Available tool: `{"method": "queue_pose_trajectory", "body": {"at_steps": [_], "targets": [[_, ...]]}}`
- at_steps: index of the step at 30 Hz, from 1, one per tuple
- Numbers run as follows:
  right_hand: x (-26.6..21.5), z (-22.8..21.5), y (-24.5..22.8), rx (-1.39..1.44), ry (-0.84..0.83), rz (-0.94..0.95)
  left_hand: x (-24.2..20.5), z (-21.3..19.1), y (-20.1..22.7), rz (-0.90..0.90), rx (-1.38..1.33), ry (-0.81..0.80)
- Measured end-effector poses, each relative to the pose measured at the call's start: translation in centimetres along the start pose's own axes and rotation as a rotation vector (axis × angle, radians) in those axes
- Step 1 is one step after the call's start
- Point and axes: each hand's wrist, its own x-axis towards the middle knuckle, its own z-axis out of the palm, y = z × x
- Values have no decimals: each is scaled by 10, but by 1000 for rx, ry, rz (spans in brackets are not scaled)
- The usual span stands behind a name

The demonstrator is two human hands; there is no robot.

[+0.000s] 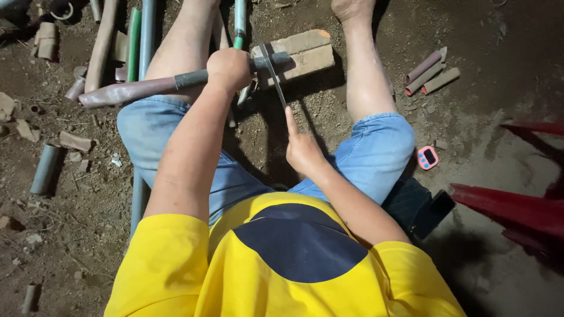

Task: Cutting a PVC pipe using a manual hacksaw blade while sitting on the ground.

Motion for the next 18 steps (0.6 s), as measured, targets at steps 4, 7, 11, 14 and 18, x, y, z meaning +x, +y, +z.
{"method": "queue_pose_trajectory", "body": {"at_steps": [4,7,11,14,18], "targets": [[-2,16,10,-62,83,-44,0,1,-1,8,6,3],[12,6,3,-61,59,0,3,2,-1,2,-10,25],[36,-3,-1,-17,110,1,-1,0,0,-12,-24,25],[29,-7,-6,-38,48,6,2,3,0,-8,1,10],[-3,4,6,-8,15,-10,3,0,-1,-1,17,-29]]}}
